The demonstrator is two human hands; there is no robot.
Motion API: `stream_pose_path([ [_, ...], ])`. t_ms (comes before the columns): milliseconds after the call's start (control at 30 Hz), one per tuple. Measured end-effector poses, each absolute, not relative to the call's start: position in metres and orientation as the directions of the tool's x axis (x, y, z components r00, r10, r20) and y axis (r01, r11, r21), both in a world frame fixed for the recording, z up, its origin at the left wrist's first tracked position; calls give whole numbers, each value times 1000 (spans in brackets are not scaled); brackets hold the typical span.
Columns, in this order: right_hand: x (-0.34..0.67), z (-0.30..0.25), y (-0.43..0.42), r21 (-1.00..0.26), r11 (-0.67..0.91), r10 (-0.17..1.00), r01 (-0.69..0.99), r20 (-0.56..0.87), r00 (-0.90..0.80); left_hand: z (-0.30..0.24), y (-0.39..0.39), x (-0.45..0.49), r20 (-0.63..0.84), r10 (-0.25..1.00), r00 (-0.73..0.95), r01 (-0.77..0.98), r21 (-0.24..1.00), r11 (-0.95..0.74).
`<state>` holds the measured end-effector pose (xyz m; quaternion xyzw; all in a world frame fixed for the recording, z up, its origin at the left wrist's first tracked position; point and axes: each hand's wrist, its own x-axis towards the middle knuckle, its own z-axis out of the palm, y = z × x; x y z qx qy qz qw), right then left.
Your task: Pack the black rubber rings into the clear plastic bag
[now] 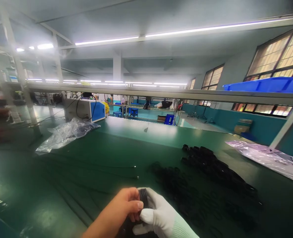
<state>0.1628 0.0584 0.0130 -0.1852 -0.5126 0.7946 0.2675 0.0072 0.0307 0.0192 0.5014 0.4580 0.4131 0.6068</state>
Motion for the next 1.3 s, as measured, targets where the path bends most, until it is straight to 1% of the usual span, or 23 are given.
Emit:
stream_pose_path([
  [67,162,11,59,-897,-362,621,-255,-27,-783,21,31,5,-146,973,177,112,985,128],
  [100,162,10,59,-887,-379,620,-266,-30,-784,22,30,4,-100,989,107,225,971,74],
  [167,159,8,60,-871,-407,617,-276,-40,-786,23,28,5,91,996,-10,452,889,-76],
  [233,157,6,60,-869,-413,624,-273,-52,-780,23,25,7,272,962,-3,599,771,-216],
  [300,156,5,59,-878,-401,636,-261,-61,-770,18,24,8,333,942,50,664,694,-280],
  [367,155,5,59,-886,-390,648,-251,-70,-758,10,26,8,387,920,63,690,649,-320],
  [433,156,4,59,-890,-385,644,-245,-69,-762,0,30,7,459,887,56,676,636,-372],
  [533,156,4,60,-886,-381,623,-266,-34,-781,-11,38,6,527,850,17,608,669,-427],
  [633,158,2,62,-850,-425,605,-311,-11,-796,-7,45,7,512,858,-43,563,722,-402],
  [667,160,1,62,-829,-461,582,-317,-12,-813,-2,46,5,483,875,-48,549,744,-381],
  [733,163,0,63,-767,-544,535,-341,-3,-845,10,46,-3,366,931,-16,481,819,-314],
  [800,165,-1,63,-678,-638,489,-365,9,-872,22,45,-15,232,969,87,328,912,-248],
  [833,165,-1,62,-632,-679,467,-373,21,-884,27,44,-22,182,969,167,235,947,-218],
  [900,163,1,61,-569,-741,408,-356,40,-912,31,43,-33,138,930,342,63,983,-170],
  [933,162,2,60,-557,-761,376,-332,39,-926,31,42,-36,136,903,407,6,988,-152],
  [967,160,4,59,-561,-766,364,-313,22,-931,30,42,-37,134,886,443,-16,990,-142],
  [1000,158,5,58,-591,-747,384,-304,-11,-923,30,42,-35,126,888,443,7,989,-144],
  [1033,156,7,58,-648,-700,432,-299,-52,-900,29,42,-33,117,908,401,72,985,-158],
  [1067,154,7,57,-720,-629,504,-293,-91,-859,28,43,-30,111,937,332,165,971,-173],
  [1133,151,8,55,-833,-484,640,-270,-126,-758,27,44,-26,130,972,198,327,926,-190],
  [1167,150,8,54,-854,-446,673,-267,-124,-729,25,45,-26,151,978,144,354,915,-193],
  [1267,153,9,50,-810,-470,690,-352,-88,-719,14,43,-36,200,980,12,331,924,-192],
  [1300,158,11,50,-819,-444,706,-363,-71,-705,7,41,-42,208,977,-46,354,918,-179],
])
